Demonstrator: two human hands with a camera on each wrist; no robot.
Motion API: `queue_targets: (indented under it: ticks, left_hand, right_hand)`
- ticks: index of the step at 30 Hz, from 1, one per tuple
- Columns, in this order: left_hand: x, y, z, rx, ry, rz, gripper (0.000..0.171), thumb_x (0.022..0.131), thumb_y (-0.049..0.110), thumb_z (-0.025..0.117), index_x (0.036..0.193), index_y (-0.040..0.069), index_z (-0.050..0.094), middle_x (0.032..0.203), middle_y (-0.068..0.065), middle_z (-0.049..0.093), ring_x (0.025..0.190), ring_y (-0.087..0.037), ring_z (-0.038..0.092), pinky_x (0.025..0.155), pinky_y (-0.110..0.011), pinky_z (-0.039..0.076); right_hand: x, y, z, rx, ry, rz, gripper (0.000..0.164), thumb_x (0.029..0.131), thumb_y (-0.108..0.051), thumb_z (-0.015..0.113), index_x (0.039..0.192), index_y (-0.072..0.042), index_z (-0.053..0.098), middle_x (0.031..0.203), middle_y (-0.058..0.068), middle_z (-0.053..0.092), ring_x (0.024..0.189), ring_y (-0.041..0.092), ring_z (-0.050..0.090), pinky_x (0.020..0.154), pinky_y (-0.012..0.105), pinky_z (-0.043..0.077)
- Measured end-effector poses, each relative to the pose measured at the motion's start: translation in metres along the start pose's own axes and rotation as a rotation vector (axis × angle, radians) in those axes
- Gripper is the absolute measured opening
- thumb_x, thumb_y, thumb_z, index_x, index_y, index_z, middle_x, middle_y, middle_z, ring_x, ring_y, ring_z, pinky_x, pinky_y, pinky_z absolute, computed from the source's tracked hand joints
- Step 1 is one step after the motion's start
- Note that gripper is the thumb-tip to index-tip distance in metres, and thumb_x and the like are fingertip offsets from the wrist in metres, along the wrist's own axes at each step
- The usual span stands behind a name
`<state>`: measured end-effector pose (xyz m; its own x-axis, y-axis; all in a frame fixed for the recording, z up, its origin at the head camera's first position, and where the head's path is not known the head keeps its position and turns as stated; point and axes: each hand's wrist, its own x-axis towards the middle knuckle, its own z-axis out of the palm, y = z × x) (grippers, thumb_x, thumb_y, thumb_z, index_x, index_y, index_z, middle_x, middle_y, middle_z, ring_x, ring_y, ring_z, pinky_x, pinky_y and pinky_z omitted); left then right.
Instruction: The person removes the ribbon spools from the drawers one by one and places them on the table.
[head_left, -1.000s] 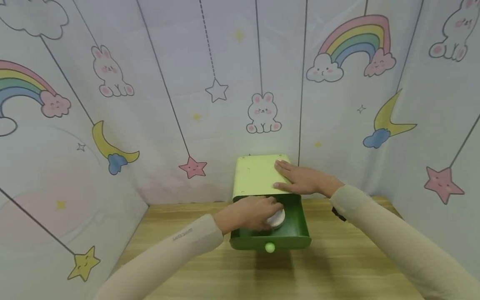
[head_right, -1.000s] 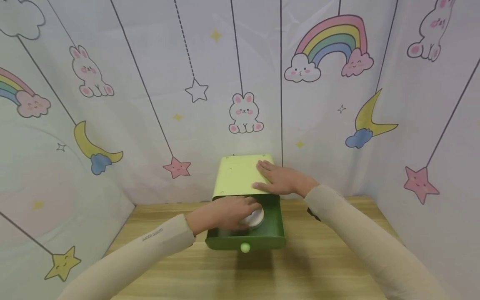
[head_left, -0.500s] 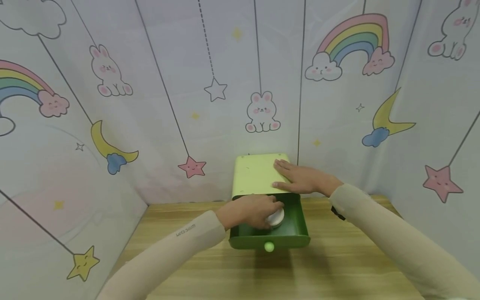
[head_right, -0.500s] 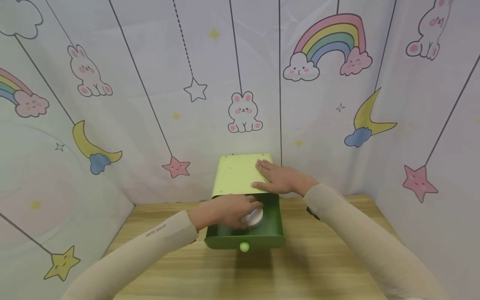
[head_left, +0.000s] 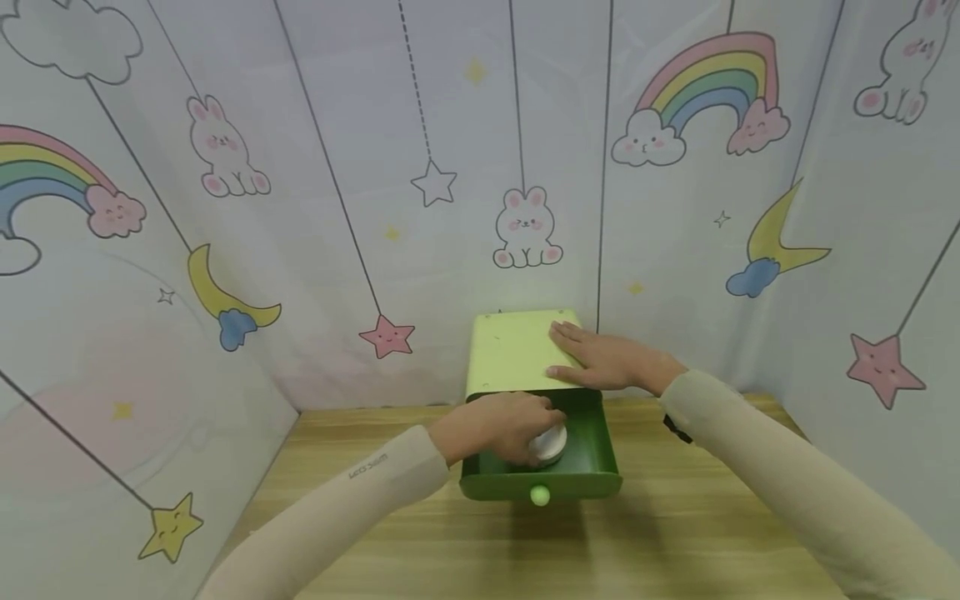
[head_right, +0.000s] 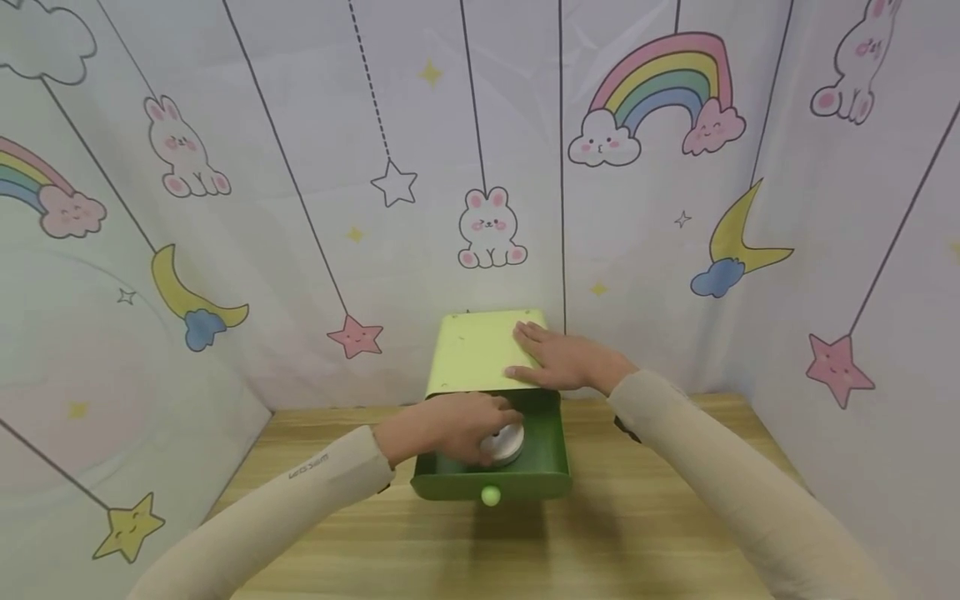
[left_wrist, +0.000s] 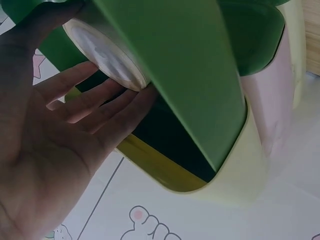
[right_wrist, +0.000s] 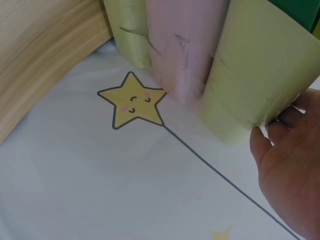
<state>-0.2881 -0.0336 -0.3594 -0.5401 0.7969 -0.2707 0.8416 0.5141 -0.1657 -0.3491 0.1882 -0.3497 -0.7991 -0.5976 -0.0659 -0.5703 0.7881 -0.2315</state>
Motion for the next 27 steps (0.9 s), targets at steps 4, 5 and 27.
queue_targets:
  ticks: [4,5,27]
  left_hand:
    - [-0.002,-0.002,0.000,-0.020,0.004,0.012,0.066,0.095,0.040,0.077,0.151,0.014,0.053,0.134,-0.002,0.066,0.104,-0.009,0.069,0.087,-0.024,0.058]
    - [-0.002,-0.002,0.000,-0.036,0.005,0.017,0.066,0.095,0.040,0.077,0.151,0.014,0.053,0.134,-0.001,0.066,0.105,-0.009,0.069,0.087,-0.024,0.057]
    - [-0.041,-0.014,-0.038,-0.304,0.136,-0.014,0.063,0.091,0.037,0.077,0.147,0.015,0.058,0.140,-0.004,0.065,0.111,-0.015,0.063,0.096,-0.030,0.055]
  right_hand:
    - [0.001,0.002,0.002,-0.011,0.001,0.001,0.091,0.106,-0.066,0.041,0.168,-0.006,0.012,0.178,0.014,0.007,0.166,0.035,0.009,0.132,0.057,0.021]
    - [0.001,0.002,0.003,-0.011,0.000,0.000,0.091,0.106,-0.066,0.040,0.168,-0.006,0.012,0.178,0.014,0.007,0.166,0.035,0.009,0.132,0.057,0.021]
    - [0.004,0.008,0.003,-0.009,0.009,-0.019,0.091,0.106,-0.067,0.040,0.168,-0.005,0.013,0.178,0.014,0.007,0.166,0.036,0.009,0.131,0.058,0.022]
